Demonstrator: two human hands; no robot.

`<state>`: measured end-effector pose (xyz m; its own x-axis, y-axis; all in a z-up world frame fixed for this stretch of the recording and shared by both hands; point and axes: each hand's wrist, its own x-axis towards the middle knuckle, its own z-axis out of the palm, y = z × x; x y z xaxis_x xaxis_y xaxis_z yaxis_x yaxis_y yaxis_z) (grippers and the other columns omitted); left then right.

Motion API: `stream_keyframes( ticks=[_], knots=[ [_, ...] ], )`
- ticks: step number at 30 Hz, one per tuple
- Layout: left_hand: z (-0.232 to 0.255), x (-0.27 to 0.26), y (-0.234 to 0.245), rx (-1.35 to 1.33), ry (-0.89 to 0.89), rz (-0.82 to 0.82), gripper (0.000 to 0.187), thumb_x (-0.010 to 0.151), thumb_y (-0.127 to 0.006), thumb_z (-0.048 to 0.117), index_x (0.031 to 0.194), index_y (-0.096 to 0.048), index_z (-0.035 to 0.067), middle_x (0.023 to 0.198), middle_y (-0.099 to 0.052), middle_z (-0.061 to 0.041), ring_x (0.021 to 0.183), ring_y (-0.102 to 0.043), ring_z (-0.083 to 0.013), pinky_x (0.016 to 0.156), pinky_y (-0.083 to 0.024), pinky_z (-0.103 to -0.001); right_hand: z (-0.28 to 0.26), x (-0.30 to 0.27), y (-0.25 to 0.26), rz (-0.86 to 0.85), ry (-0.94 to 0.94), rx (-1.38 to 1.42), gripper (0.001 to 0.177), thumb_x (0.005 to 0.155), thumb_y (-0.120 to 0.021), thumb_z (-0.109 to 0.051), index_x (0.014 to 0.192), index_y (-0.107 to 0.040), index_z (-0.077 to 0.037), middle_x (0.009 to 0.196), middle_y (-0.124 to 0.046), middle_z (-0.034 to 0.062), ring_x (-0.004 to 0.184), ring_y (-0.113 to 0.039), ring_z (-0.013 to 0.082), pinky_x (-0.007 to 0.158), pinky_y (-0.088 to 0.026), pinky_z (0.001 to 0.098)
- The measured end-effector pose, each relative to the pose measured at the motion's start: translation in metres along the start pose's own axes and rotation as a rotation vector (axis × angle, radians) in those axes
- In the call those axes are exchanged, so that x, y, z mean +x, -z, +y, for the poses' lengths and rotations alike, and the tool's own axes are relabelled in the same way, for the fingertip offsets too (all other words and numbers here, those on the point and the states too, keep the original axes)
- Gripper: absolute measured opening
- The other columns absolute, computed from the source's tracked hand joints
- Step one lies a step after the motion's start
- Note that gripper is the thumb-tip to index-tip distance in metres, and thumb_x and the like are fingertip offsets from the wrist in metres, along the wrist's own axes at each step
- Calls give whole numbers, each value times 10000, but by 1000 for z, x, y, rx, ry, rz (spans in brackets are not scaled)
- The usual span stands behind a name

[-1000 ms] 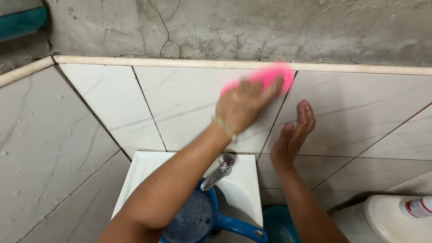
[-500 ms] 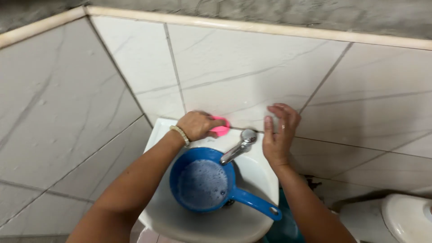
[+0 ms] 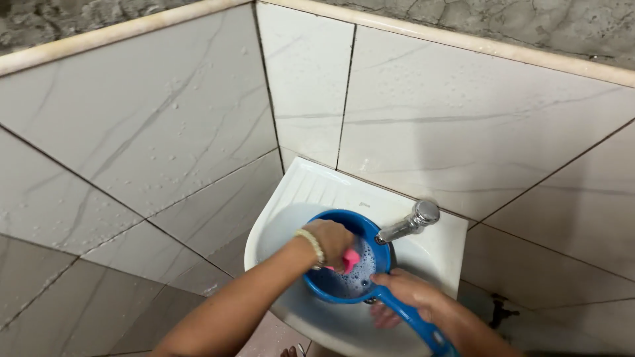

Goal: The person cleans the bathroom by first pouring liquid soap into a bucket of water. They then use a pink sponge to scrub the tiled walls and floor, repeatedly dipping the sponge into the soapy water to maintain suds. The cleaning covers the wall tiles, the floor tiles, and the area around the sink and plumbing.

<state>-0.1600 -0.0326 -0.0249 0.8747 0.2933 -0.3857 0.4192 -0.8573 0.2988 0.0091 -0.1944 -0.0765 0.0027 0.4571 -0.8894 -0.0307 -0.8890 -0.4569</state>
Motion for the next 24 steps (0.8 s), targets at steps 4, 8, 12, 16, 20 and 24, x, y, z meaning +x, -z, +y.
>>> stream_keyframes(
  ticks=[4, 8, 12, 16, 20, 24],
  knots=[
    [1, 32, -39, 137, 55, -83, 420, 651, -874, 304, 1028, -785, 142, 1030, -768, -125, 1000, -735, -312, 843, -588, -440, 15, 25, -2, -393, -67, 354, 346, 1011, -531, -339, 1051, -614, -5, 748, -656, 84, 505, -486, 123, 455, -409, 292],
    [-21, 29, -56, 82, 76, -193, 497, 580, -899, 268, 1048, -784, 147, 1022, -777, -136, 993, -743, -304, 860, -589, -430, 3, 0, -40, -334, -68, 294, 273, 990, -513, -335, 962, -587, -73, 625, -461, -26, 412, -324, 45, 352, -266, 234],
    [-35, -25, -49, 68, 218, 83, 354, 746, -788, 257, 1090, -753, 177, 1048, -748, -138, 1007, -720, -318, 859, -580, -445, -30, -60, -67, -253, 67, 56, 197, 977, -516, -346, 937, -465, -160, 620, -443, -10, 420, -304, 57, 355, -245, 252],
    [-44, -102, -25, 92, 377, 268, 205, 938, -620, 280, 1057, -741, 165, 1007, -751, -155, 976, -725, -348, 828, -578, -474, -70, -100, -109, -274, 154, -120, 192, 978, -504, -347, 949, -416, -178, 619, -441, 2, 420, -302, 68, 356, -263, 268],
    [-67, -185, -29, 119, 589, 392, 192, 944, -592, 243, 1022, -754, 174, 1008, -753, -160, 949, -744, -352, 836, -589, -468, -101, -108, -173, -355, 213, -263, 203, 992, -488, -376, 960, -432, -184, 609, -428, 5, 408, -303, 69, 343, -263, 269],
    [-111, -271, -56, 57, 815, 478, 213, 889, -671, 291, 983, -747, 116, 1019, -735, -152, 977, -721, -345, 815, -590, -461, -104, -95, -252, -418, 205, -329, 240, 1012, -469, -423, 956, -403, -199, 607, -411, -1, 405, -281, 63, 348, -257, 265]
  ],
)
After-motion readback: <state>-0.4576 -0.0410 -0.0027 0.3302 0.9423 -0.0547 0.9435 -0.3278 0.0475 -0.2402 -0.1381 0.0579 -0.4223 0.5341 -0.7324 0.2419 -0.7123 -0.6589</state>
